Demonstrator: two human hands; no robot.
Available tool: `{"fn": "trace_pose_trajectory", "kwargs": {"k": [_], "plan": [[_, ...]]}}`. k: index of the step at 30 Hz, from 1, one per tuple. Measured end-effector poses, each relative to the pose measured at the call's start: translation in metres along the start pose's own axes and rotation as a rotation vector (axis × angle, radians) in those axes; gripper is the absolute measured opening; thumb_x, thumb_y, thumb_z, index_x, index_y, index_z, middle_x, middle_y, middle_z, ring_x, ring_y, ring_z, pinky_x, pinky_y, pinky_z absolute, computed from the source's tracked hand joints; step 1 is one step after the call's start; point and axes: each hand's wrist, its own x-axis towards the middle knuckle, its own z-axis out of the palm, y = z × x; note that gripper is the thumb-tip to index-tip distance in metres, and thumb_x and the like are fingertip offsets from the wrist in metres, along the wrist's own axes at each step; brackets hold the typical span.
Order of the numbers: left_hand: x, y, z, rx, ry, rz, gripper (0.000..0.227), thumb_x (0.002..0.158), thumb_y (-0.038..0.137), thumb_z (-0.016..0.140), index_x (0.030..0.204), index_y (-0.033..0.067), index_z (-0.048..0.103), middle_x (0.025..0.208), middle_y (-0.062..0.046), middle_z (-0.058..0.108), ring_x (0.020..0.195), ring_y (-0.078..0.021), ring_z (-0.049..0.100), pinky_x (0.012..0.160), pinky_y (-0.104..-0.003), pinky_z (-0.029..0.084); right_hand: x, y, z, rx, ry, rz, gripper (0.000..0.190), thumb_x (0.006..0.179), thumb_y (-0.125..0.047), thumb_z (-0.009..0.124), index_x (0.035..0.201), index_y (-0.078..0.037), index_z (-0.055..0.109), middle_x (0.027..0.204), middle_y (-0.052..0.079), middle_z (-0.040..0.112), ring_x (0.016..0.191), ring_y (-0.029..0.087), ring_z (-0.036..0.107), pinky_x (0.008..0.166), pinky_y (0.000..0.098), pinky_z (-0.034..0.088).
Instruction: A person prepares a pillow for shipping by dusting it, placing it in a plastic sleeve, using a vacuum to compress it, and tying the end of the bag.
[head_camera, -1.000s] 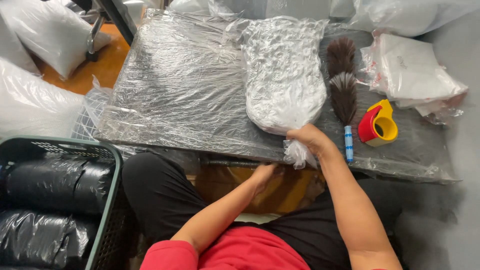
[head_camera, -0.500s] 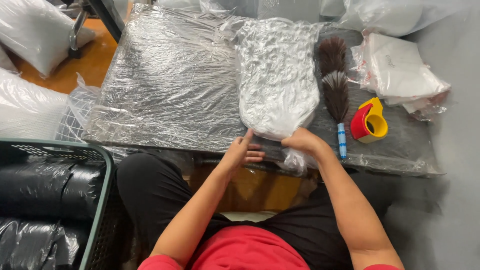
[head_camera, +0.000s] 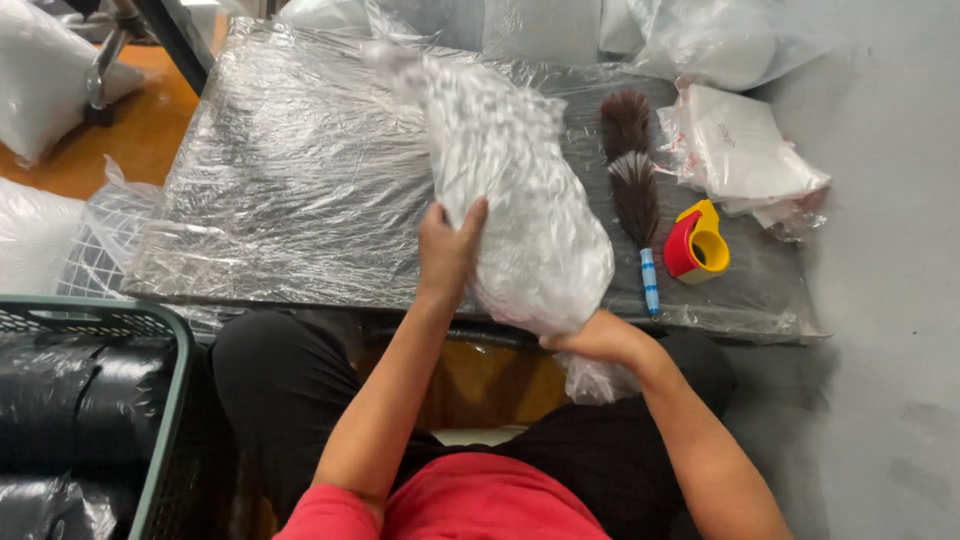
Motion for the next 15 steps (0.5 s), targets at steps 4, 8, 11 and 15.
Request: {"fn": "trace_pose_trajectory", "kwargs": {"k": [4,8,11,15], "plan": [[-0.03,0.077,0.035,0.313,-0.085,0.305,0.071,0.091,0.052,0.069,0.134,-0.0016,0.051,0.115,-0.032,0.068,0.107,-0.0485,0.069,0.086,-0.055,0.059,0.074,0.055,0.023,0.028,0.175,-0.114,0.086,0.077,-0.042,0.083,0.141,0.008,0.055,0.14,0.033,0.057,0.135,0.043,0.051,0.116,0.0528,0.043],[-0.008,0.058,0.067,0.645,-0.256,0.781,0.082,0.087,0.06,0.065,0.138,-0.0029,0.056,0.135,-0.038,0.055,0.129,-0.0526,0.056,0.107,-0.056,0.049,0.149,0.091,0.065,-0.357,0.152,-0.714,0.044,0.096,-0.03,0.059,0.132,-0.005,0.063,0.133,0.02,0.067,0.128,0.032,0.061,0.109,0.0436,0.049],[0.033,-0.032,0.071,0.843,-0.477,0.813,0.069,0.083,0.053,0.071,0.129,0.0028,0.065,0.146,-0.036,0.048,0.138,-0.0533,0.048,0.116,-0.056,0.041,0.102,0.006,0.078,-0.117,0.178,-0.142,0.069,0.085,-0.055,0.067,0.127,0.0,0.069,0.128,0.023,0.068,0.127,0.034,0.061,0.104,0.0457,0.051],[-0.012,-0.022,0.019,0.623,-0.461,0.998,0.041,0.092,0.032,0.072,0.122,0.0036,0.066,0.152,-0.025,0.046,0.144,-0.0464,0.045,0.12,-0.058,0.04,0.112,0.012,0.086,-0.083,0.204,0.139,0.078,0.082,-0.068,0.072,0.12,-0.001,0.074,0.123,0.024,0.07,0.124,0.037,0.061,0.099,0.0483,0.052]]}}
